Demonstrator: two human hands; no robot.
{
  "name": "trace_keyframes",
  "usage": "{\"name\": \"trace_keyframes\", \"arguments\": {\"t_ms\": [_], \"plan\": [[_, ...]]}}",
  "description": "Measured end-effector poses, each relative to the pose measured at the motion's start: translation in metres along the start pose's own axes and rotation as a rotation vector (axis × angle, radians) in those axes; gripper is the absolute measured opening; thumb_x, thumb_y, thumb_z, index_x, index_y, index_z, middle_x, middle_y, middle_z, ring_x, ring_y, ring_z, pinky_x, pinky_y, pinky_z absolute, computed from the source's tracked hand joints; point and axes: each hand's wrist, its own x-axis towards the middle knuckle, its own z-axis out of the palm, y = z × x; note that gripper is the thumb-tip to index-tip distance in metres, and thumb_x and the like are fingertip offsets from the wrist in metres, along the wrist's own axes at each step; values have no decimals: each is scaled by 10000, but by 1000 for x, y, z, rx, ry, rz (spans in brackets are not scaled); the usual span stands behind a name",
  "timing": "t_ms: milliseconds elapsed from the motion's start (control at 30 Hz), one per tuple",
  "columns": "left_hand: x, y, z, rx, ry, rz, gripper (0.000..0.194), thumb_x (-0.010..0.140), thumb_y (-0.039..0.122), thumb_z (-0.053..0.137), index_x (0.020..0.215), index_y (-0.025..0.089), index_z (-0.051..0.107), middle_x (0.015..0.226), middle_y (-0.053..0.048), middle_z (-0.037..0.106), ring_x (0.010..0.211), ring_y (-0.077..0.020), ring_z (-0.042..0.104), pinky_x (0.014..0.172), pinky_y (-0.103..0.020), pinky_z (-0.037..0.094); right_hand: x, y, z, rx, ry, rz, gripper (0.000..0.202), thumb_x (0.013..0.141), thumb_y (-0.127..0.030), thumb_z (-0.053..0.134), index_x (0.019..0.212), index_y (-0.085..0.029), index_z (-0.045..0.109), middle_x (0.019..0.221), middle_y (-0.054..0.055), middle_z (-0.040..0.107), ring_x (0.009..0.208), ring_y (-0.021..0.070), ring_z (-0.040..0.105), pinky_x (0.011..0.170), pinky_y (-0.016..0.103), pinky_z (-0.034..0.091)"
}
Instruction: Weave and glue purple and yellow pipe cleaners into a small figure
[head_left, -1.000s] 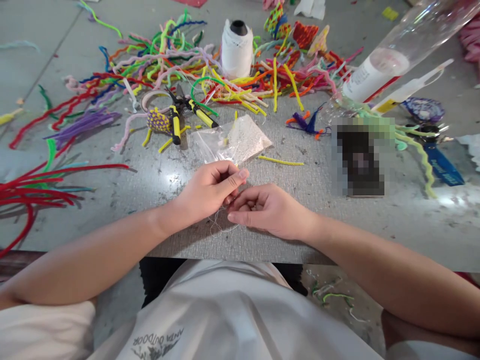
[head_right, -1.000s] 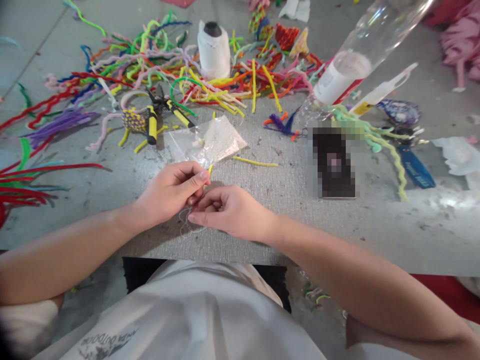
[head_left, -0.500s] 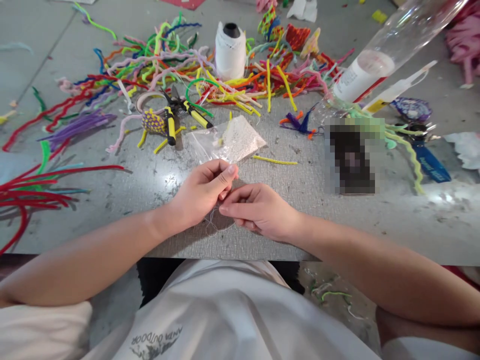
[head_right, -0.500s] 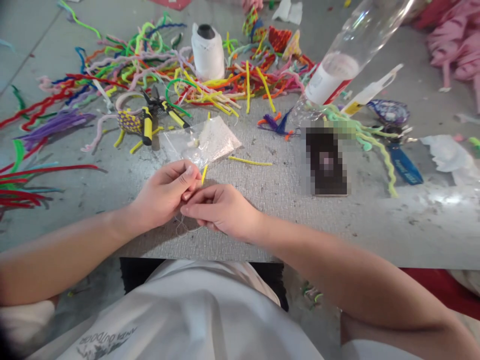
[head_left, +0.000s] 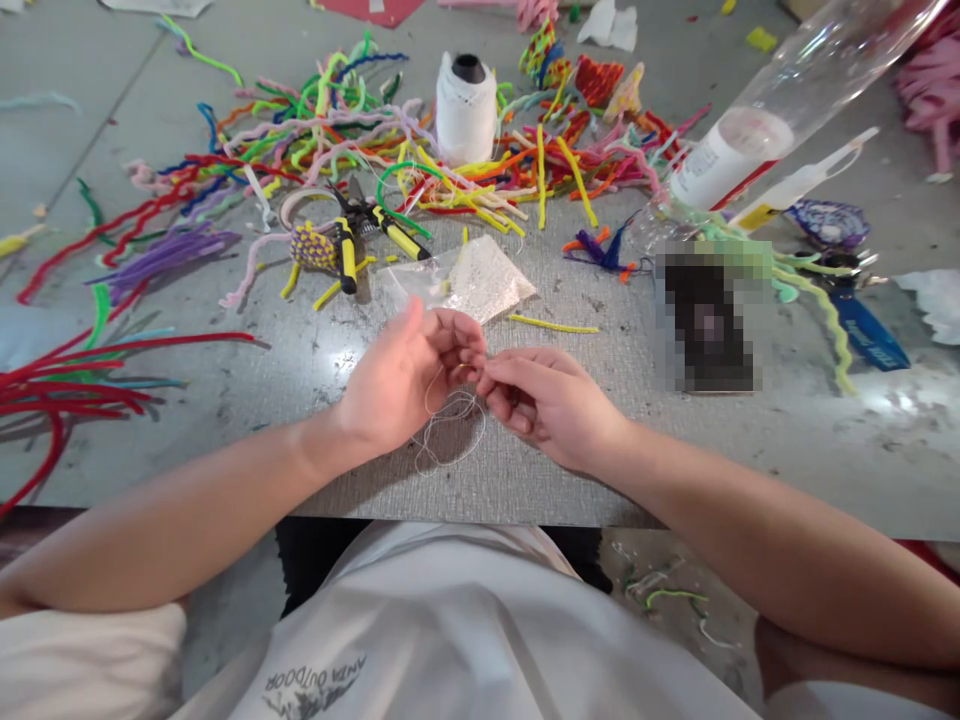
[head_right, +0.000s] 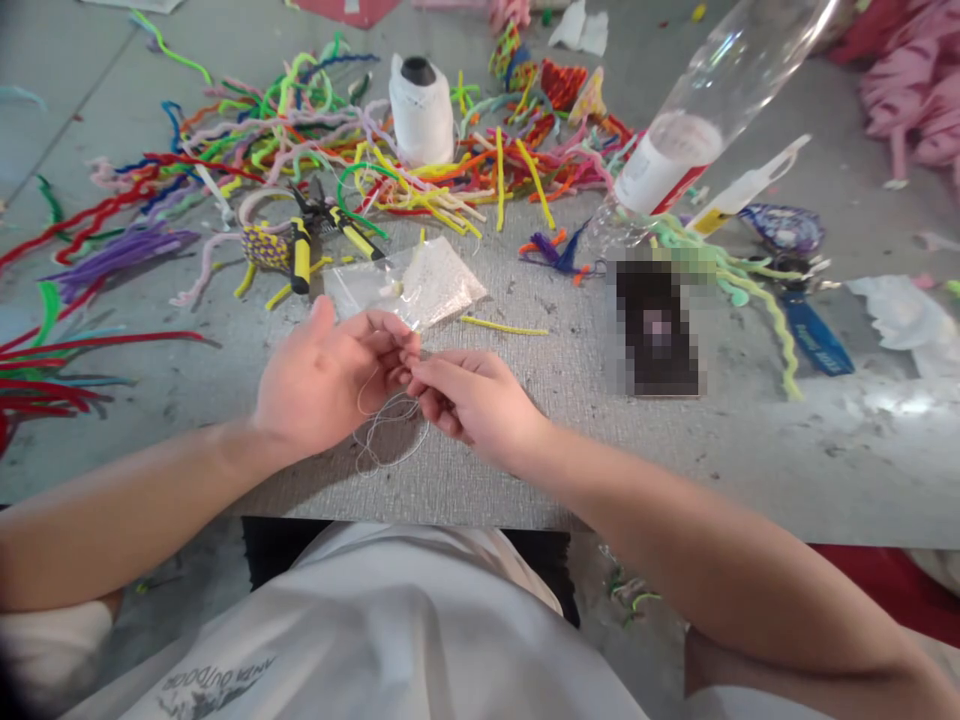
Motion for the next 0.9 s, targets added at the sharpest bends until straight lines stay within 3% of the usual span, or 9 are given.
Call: {"name": "trace_keyframes", "arguments": {"t_ms": [200,333,467,633,767,900], "plan": [[-3,-8,3,-3,31,138,548,965,761,603,1017,223,695,1120,-95,716,1137,-238,670,1049,-384,584,-2,15,8,-343,-63,-87,415,831,-558,854,767,-179,696,565,-54,519,493,66,386,458,242,256],[-5,-20,6,-6,-36,184,571,899,769,711,1058,221,719,1165,-76,678,1158,-227,624,1106,-350,536,2,22,12,-430,-53,-198,382,803,-479,884,714,-187,653,639,-38,571,590,85,447,553,264,338],[-5,-25,5,23,-78,210,616,894,809,686,1116,235,697,1199,-85,674,1184,-257,607,1095,-380,529,4,22,10,-451,-81,-201,390,844,-400,794,624,-208,535,558,-62,509,533,72,395,520,265,290],[-1,-26,-1,3,-129,83,614,902,786,713,1212,267,601,1149,-51,679,949,-199,668,800,-328,585,3,12,5,-223,4,-141,189,814,-354,744,744,-201,659,561,-63,564,466,66,422,448,249,260],[2,-23,-1,219,-44,-7,476,899,526,850,1162,219,598,970,-9,678,785,-134,660,680,-262,566,4,4,1,-110,137,-186,185,776,-289,723,648,-195,627,541,-53,542,467,50,397,440,234,232],[1,-15,1,370,-14,-62,245,973,397,734,1035,191,615,726,35,605,559,-90,524,470,-210,395,3,-1,0,1,187,-146,236,777,-314,747,621,-184,626,552,-38,547,445,45,387,426,238,202]]}}
